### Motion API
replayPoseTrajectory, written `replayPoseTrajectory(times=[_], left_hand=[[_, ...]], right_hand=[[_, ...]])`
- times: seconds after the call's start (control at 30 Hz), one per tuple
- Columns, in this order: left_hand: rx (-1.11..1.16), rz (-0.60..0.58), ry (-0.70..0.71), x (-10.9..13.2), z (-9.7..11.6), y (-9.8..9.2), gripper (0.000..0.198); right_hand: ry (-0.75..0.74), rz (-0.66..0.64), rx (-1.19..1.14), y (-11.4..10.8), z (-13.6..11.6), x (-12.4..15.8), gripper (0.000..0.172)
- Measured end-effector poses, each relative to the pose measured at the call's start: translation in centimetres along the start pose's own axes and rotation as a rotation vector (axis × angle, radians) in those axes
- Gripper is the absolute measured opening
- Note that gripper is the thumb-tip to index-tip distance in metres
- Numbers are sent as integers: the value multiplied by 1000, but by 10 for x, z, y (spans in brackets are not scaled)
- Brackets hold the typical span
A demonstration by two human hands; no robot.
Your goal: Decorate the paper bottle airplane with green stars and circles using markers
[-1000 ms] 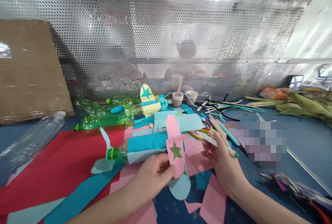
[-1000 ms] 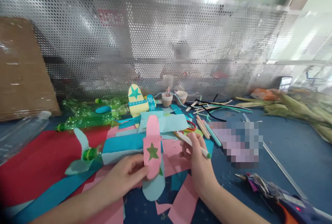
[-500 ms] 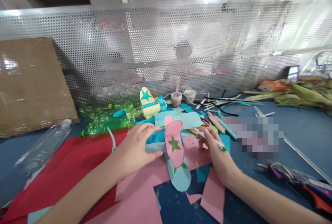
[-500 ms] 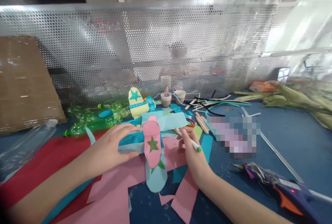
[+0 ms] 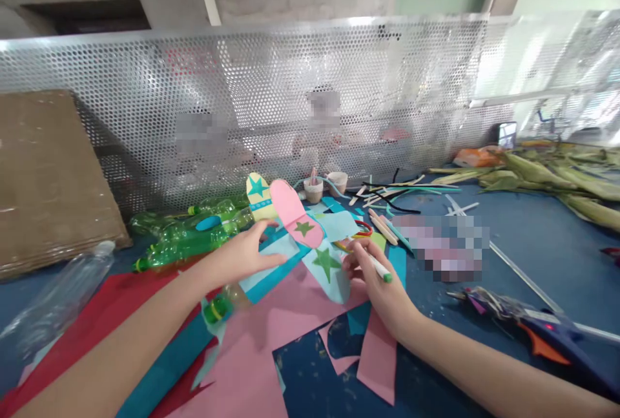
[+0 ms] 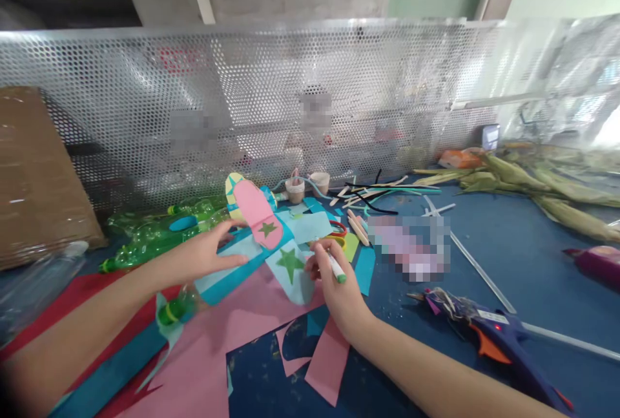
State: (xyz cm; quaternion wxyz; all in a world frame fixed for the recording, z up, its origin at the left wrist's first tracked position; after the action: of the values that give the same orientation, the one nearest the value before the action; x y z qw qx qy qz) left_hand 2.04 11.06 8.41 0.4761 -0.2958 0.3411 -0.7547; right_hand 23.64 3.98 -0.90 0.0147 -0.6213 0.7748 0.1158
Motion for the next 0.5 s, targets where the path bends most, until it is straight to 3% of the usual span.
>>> replayPoseTrajectory(times=[0.07, 0.13, 0.27, 0.4, 0.5], left_hand=[[102, 31, 20, -5, 0, -6, 74], [298, 63, -30, -8, -5, -9, 82], [654, 136, -186, -5, -14, 0, 93], [755, 170, -214, 2, -13, 17, 83], [790, 158, -231, 8, -9, 34, 84]], right_hand=[[-172, 63, 102, -5, -9, 3, 36], [-252, 58, 161, -5, -13, 7, 28], [-401, -151, 255, 10, -22, 18, 17], [-382, -348, 299, 24, -22, 28, 30], [-310, -415, 253, 30, -19, 31, 38]])
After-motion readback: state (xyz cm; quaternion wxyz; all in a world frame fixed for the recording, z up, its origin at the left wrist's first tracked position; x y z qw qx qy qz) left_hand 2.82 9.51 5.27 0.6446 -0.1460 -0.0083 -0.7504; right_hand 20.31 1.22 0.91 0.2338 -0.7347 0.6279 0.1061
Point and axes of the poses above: each hand's wrist, its own x-axis away from the middle knuckle, its own y-axis out of the palm, z = x × y, the point moved 6 cm from there along -x, towards the middle knuckle, and after that the axes turned 4 degrees about -z, right-handed, at the moved point
